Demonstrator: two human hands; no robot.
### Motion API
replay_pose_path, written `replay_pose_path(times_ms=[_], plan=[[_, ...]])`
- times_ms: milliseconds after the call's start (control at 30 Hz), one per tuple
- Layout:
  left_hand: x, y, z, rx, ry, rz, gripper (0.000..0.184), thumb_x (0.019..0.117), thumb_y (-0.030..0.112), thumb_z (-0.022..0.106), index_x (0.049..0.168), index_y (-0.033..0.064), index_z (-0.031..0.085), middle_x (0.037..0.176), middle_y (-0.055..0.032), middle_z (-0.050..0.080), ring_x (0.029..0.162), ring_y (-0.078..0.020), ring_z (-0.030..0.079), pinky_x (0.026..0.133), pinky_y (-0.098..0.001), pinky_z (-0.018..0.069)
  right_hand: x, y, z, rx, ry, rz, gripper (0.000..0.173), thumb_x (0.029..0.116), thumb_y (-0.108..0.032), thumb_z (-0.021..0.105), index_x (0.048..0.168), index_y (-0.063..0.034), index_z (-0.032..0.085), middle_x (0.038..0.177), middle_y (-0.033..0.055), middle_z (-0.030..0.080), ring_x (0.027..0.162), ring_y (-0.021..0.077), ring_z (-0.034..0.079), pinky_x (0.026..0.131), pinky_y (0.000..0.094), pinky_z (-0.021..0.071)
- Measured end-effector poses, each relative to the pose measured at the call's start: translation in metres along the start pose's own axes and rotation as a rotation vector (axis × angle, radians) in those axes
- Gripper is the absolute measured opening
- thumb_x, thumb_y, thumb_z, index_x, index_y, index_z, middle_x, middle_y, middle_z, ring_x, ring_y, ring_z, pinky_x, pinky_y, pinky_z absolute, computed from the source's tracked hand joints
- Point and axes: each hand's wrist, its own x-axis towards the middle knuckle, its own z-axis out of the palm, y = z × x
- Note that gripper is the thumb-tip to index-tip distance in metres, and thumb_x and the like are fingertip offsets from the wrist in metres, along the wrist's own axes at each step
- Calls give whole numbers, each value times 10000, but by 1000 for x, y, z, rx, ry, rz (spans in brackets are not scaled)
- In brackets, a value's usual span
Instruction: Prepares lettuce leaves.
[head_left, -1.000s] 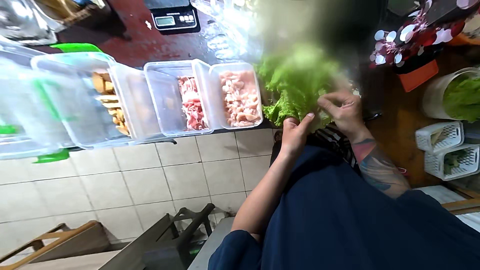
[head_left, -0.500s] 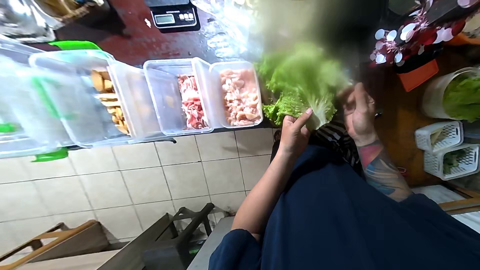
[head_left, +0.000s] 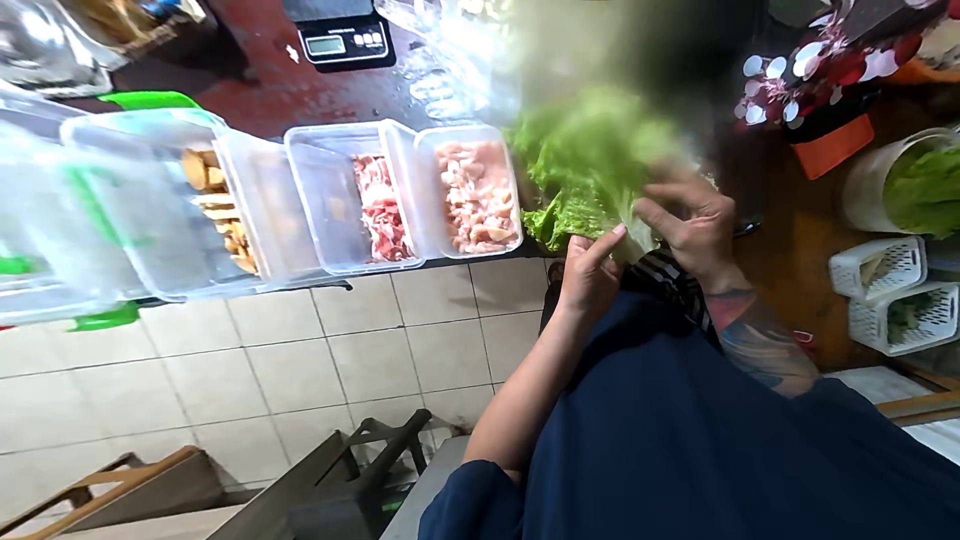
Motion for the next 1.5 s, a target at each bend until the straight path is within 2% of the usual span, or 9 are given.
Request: replay_pose_path(times_ms=[200, 500, 567, 733, 967, 1133, 1333, 1433, 1500], plan=[[-1, -2, -3, 23, 43, -22, 232, 982, 22, 598, 1205, 62, 546, 1089, -117, 704, 993, -216, 709, 898, -445, 590, 0, 3, 0, -216, -17, -41, 147, 991, -191, 680, 987, -73, 766, 1254, 71, 712, 1238, 215, 624, 1107, 450, 460], [2, -1, -5, -34, 29, -38, 270, 998, 73, 595, 1257, 74, 517, 1132, -139, 686, 1031, -247, 697, 919, -469, 579, -2, 19, -19, 139, 68, 95, 356, 1127, -232, 310, 1060, -35, 598, 1152, 80, 639, 1163, 170, 596, 1042, 388, 489], [1, -1, -3, -31, 32, -29, 285, 987, 55, 605, 1255, 82, 513, 1123, -133, 691, 1023, -242, 702, 911, -463, 584, -2, 18, -21, 106, 80, 77, 362, 1109, -200, 372, 1024, -25, 678, 1120, 65, 691, 1040, 133, 635, 917, 337, 523], [-1, -5, -2, 40, -17, 6, 252, 979, 31, 605, 1221, 61, 542, 1107, -111, 700, 1014, -214, 704, 913, -445, 587, 1, 5, -15, -140, 2, -43, 270, 902, -321, 797, 1056, -100, 792, 1427, 114, 606, 1429, 310, 450, 1189, 493, 384], [-1, -8, -5, 95, -5, 21, 197, 975, 22, 605, 1169, 50, 588, 1061, -100, 713, 955, -190, 714, 861, -411, 603, 4, 2, -10, -188, 14, 2, 146, 978, -185, 684, 943, -85, 784, 1360, 79, 660, 1413, 282, 471, 1191, 473, 367], [0, -5, -5, 22, 30, -1, 182, 994, 31, 581, 1173, 58, 580, 1065, -112, 712, 970, -213, 713, 881, -436, 597, 5, 21, -21, 83, 59, 116, 338, 1096, -168, 343, 1085, 7, 632, 1300, 137, 599, 1271, 221, 549, 1085, 422, 468], [2, -1, -7, -58, 23, -10, 178, 1018, 77, 556, 1195, 63, 567, 1088, -141, 705, 995, -255, 711, 913, -477, 583, -6, 24, -20, 480, 157, 321, 462, 1112, -262, 386, 730, -122, 606, 908, 43, 723, 922, 163, 689, 891, 359, 564], [2, -2, -7, -48, 18, -7, 198, 1009, 74, 571, 1207, 61, 563, 1100, -141, 704, 1008, -258, 709, 926, -487, 579, -16, 19, -15, 616, -18, 379, 401, 1059, -444, 512, 1253, -94, 533, 1325, 99, 652, 1145, 235, 673, 969, 408, 573], [2, -4, -6, -30, 2, 3, 207, 1000, 61, 586, 1206, 65, 569, 1095, -129, 709, 1000, -240, 713, 915, -465, 588, -15, 10, -9, 603, -108, 431, 796, 952, -469, 691, 1521, -99, 276, 1382, 98, 612, 1160, 210, 662, 950, 388, 580]])
